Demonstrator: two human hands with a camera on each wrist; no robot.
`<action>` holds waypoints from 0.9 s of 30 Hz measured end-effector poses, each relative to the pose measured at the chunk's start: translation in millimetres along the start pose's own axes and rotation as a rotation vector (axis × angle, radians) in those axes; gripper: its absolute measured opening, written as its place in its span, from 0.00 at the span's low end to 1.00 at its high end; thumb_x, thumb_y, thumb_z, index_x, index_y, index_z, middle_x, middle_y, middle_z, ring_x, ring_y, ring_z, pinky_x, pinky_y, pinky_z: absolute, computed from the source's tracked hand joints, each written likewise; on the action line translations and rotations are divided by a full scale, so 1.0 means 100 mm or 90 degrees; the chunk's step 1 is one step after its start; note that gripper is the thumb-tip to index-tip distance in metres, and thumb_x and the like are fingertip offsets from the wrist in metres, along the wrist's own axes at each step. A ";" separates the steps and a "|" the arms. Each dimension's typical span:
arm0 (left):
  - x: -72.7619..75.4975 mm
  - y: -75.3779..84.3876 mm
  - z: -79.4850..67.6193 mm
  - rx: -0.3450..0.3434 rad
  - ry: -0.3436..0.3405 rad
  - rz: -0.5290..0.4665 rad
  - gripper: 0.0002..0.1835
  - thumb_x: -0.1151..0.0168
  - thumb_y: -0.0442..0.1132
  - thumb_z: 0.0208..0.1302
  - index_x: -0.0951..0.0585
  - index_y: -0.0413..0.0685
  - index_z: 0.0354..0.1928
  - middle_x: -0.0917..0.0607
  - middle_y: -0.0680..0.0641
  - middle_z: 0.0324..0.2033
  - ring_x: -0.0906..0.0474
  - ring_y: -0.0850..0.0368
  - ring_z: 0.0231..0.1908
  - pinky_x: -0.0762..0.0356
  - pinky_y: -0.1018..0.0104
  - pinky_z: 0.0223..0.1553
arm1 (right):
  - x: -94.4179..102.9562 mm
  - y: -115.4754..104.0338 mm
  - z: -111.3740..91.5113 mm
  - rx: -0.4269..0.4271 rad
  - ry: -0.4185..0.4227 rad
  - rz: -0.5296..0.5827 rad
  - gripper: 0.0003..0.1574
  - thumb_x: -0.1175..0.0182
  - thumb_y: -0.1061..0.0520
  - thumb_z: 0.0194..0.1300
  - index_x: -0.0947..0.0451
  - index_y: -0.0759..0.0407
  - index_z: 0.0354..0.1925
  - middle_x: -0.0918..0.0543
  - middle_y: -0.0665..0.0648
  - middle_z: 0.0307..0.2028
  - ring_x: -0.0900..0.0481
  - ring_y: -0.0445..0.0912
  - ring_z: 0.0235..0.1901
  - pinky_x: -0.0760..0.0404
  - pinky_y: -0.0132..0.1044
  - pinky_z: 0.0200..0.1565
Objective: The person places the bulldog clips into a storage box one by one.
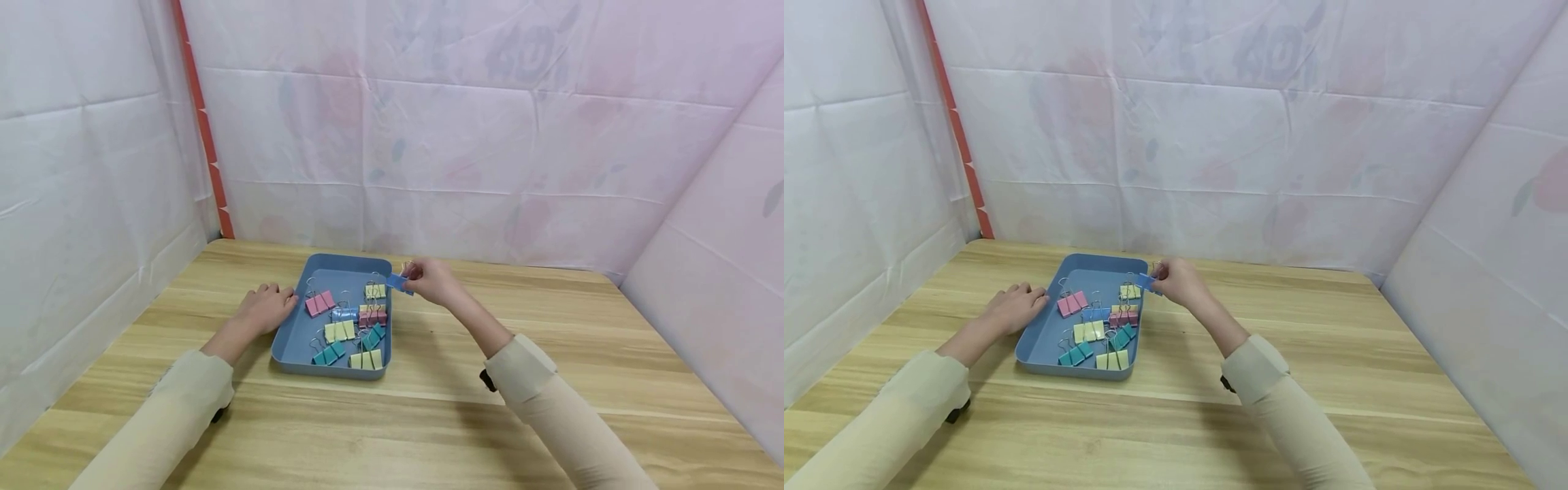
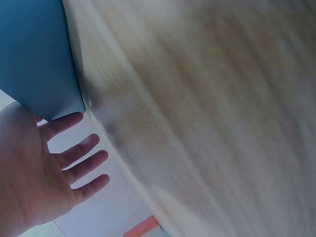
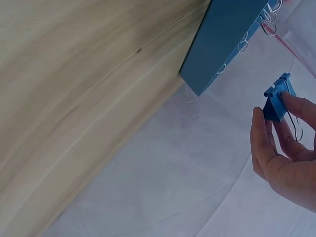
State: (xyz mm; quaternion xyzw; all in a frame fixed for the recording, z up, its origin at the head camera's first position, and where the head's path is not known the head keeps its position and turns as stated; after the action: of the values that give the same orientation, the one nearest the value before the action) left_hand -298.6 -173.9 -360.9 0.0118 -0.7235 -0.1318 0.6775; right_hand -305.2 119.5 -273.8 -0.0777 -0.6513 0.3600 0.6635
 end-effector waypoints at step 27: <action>0.02 0.02 -0.02 0.000 0.028 0.012 0.29 0.63 0.50 0.70 0.36 0.38 0.65 0.35 0.29 0.55 0.40 0.33 0.54 0.45 0.34 0.53 | -0.34 -0.12 0.49 0.049 0.023 -0.091 0.04 0.37 0.65 0.54 0.20 0.66 0.32 0.19 0.57 0.28 0.23 0.47 0.29 0.23 0.35 0.32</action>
State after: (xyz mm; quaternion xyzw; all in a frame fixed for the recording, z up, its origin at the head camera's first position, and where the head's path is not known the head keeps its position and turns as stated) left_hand -296.8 -172.8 -358.6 0.0074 -0.7085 -0.1253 0.6945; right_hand -341.5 72.8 -287.8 -0.0120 -0.6288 0.3348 0.7017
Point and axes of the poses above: each hand's wrist, its own z-axis towards the middle knuckle, its own x-axis out of the back of the hand, y = z × x, the point moved 4 cm from there along z, towards the middle knuckle
